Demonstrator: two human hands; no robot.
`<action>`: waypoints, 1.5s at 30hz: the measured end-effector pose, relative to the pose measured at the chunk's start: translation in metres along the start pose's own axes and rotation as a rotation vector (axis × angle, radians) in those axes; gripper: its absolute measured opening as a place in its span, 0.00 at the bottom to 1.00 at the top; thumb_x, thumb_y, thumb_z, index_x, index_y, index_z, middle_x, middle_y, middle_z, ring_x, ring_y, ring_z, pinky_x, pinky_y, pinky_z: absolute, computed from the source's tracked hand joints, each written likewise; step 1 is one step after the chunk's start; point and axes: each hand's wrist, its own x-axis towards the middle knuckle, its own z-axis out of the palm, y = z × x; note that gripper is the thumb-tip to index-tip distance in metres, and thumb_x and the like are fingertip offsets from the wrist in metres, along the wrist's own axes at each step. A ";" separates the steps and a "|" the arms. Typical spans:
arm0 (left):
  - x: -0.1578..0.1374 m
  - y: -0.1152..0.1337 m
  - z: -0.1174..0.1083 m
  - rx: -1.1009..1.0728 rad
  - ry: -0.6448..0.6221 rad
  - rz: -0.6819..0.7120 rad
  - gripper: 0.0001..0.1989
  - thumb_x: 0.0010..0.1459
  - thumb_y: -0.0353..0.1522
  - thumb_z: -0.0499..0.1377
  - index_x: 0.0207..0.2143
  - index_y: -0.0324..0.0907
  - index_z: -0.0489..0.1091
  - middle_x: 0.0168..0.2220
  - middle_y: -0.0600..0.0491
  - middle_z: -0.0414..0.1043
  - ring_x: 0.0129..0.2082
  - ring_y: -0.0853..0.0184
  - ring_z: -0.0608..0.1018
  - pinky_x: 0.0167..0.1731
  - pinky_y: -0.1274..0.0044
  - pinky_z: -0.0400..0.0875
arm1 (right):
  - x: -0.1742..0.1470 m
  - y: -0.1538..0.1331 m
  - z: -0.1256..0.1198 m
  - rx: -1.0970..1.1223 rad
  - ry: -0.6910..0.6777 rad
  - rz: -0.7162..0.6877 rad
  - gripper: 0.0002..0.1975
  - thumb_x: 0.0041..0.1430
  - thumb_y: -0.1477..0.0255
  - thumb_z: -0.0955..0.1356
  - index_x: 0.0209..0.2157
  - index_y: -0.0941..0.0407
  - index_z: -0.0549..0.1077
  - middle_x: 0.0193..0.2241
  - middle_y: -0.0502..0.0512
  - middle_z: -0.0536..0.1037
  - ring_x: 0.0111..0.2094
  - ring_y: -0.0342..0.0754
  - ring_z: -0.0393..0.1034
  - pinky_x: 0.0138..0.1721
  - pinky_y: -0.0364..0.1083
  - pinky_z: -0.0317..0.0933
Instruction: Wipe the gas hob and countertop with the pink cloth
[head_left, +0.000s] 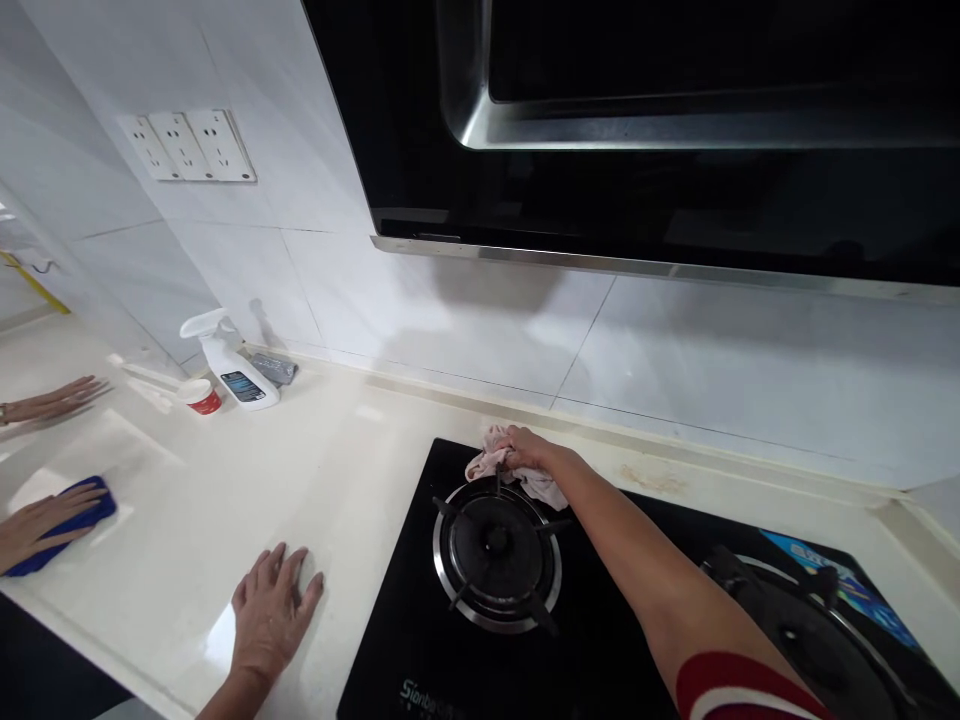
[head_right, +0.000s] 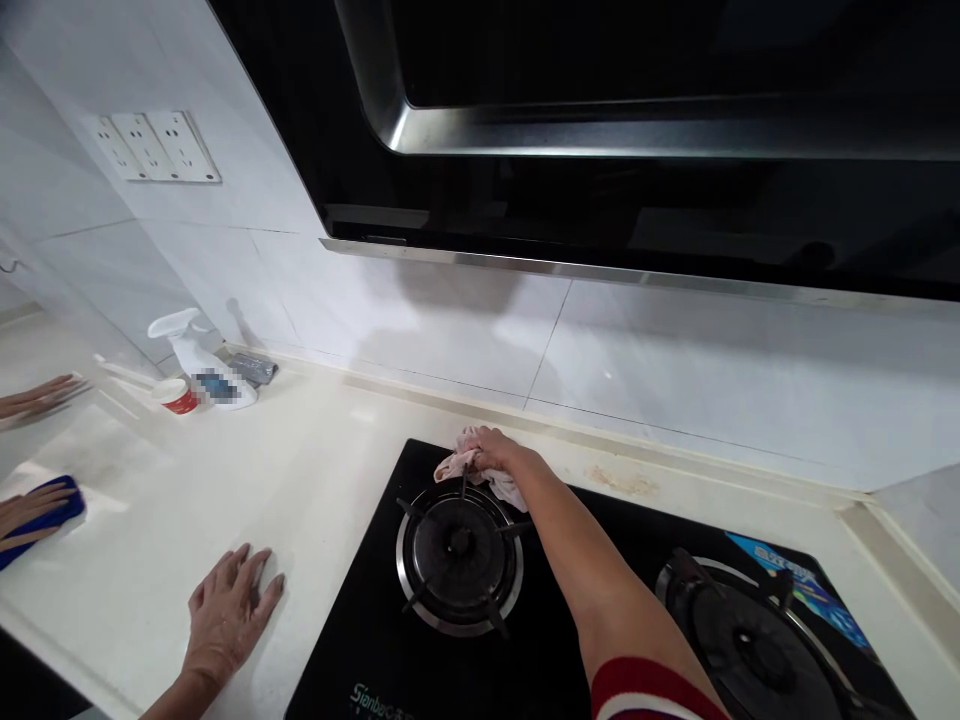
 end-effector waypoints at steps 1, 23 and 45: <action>0.000 0.000 0.000 0.000 -0.001 0.000 0.27 0.64 0.48 0.48 0.58 0.45 0.70 0.64 0.43 0.63 0.67 0.51 0.59 0.63 0.57 0.54 | -0.004 0.006 -0.003 -0.008 -0.047 0.000 0.21 0.42 0.64 0.76 0.41 0.52 0.82 0.41 0.54 0.77 0.40 0.50 0.70 0.43 0.46 0.63; 0.006 0.006 -0.005 0.007 0.033 0.024 0.26 0.65 0.47 0.48 0.56 0.44 0.70 0.63 0.40 0.63 0.65 0.48 0.62 0.60 0.54 0.58 | -0.215 0.050 -0.004 -0.330 -0.167 0.201 0.24 0.55 0.67 0.68 0.55 0.48 0.73 0.62 0.61 0.63 0.56 0.62 0.57 0.55 0.58 0.54; 0.003 0.014 -0.008 0.021 -0.020 -0.001 0.25 0.65 0.45 0.49 0.57 0.43 0.70 0.63 0.40 0.62 0.66 0.49 0.59 0.62 0.55 0.53 | -0.314 -0.077 0.048 -0.176 -0.320 0.019 0.20 0.49 0.73 0.68 0.46 0.51 0.78 0.60 0.58 0.72 0.63 0.62 0.57 0.67 0.64 0.41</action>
